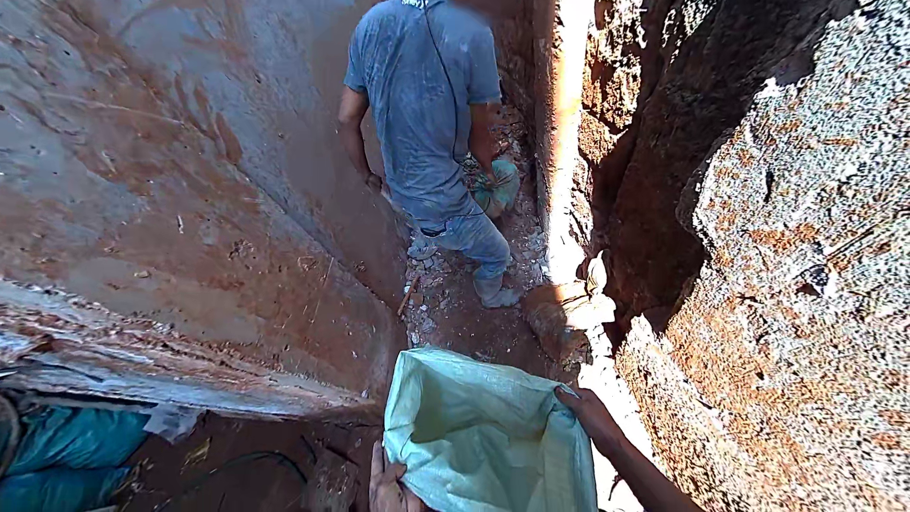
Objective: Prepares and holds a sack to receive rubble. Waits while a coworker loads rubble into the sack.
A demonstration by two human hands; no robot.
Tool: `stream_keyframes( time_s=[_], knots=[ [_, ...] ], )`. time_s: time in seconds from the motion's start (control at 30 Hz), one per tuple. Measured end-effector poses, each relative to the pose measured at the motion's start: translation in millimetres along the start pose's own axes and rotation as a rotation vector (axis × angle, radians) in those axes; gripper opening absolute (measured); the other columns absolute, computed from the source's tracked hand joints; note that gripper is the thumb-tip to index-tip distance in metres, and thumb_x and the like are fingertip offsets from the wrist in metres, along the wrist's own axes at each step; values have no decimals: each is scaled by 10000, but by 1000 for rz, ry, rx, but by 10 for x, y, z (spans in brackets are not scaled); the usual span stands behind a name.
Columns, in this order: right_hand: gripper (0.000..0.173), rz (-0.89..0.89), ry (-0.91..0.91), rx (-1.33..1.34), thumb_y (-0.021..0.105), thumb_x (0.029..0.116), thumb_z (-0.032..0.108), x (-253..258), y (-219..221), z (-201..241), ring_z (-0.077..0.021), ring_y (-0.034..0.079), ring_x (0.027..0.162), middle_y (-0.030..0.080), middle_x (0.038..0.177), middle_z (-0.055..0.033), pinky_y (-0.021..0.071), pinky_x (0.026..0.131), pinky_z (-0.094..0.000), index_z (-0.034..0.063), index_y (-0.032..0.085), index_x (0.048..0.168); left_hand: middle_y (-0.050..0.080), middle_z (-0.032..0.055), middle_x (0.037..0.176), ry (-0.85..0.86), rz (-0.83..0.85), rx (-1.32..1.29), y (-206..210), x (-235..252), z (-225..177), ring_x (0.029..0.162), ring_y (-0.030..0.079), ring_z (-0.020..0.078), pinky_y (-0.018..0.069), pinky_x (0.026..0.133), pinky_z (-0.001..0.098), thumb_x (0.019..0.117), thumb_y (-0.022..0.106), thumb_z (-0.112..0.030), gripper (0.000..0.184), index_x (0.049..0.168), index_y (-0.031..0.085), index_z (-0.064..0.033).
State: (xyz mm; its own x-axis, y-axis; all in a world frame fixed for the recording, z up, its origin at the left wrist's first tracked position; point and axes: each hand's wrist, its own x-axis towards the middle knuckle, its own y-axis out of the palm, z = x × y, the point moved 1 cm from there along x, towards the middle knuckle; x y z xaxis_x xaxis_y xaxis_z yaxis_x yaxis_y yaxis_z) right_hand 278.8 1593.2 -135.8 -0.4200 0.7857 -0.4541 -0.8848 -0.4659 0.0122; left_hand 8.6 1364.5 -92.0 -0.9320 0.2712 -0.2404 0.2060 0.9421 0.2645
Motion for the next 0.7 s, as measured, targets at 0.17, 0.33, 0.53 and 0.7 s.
stream_keyframes(
  time_s=[0.17,0.33,0.53,0.7],
  knots=[
    [297,12,39,49,591,1026,282,-71,-17,-23,-149,691,739,714,781,-64,583,733,-381,46,727,909,383,185,1567,11,-6,42,54,-77,-74,1281,526,183,495,1015,352,821,384,168,776,1570,277,-7],
    [301,0,46,34,575,1040,281,-46,-25,-24,-149,690,761,719,812,-69,579,755,-384,43,735,949,385,198,1559,-4,-27,30,136,0,-86,1270,527,188,495,1008,348,816,382,188,780,1565,279,0],
    [300,-87,24,52,588,1033,272,87,47,-31,-164,692,768,717,810,-85,580,756,-396,33,734,926,387,217,1559,-44,-22,25,299,333,19,1274,524,219,484,1019,368,816,395,195,761,1551,308,20],
    [302,-146,59,67,598,1038,277,248,338,76,-169,691,771,718,820,-95,577,756,-401,22,729,945,398,236,1541,-75,-3,21,290,722,46,1256,525,258,484,1012,394,828,400,192,725,1533,333,36]
  ],
)
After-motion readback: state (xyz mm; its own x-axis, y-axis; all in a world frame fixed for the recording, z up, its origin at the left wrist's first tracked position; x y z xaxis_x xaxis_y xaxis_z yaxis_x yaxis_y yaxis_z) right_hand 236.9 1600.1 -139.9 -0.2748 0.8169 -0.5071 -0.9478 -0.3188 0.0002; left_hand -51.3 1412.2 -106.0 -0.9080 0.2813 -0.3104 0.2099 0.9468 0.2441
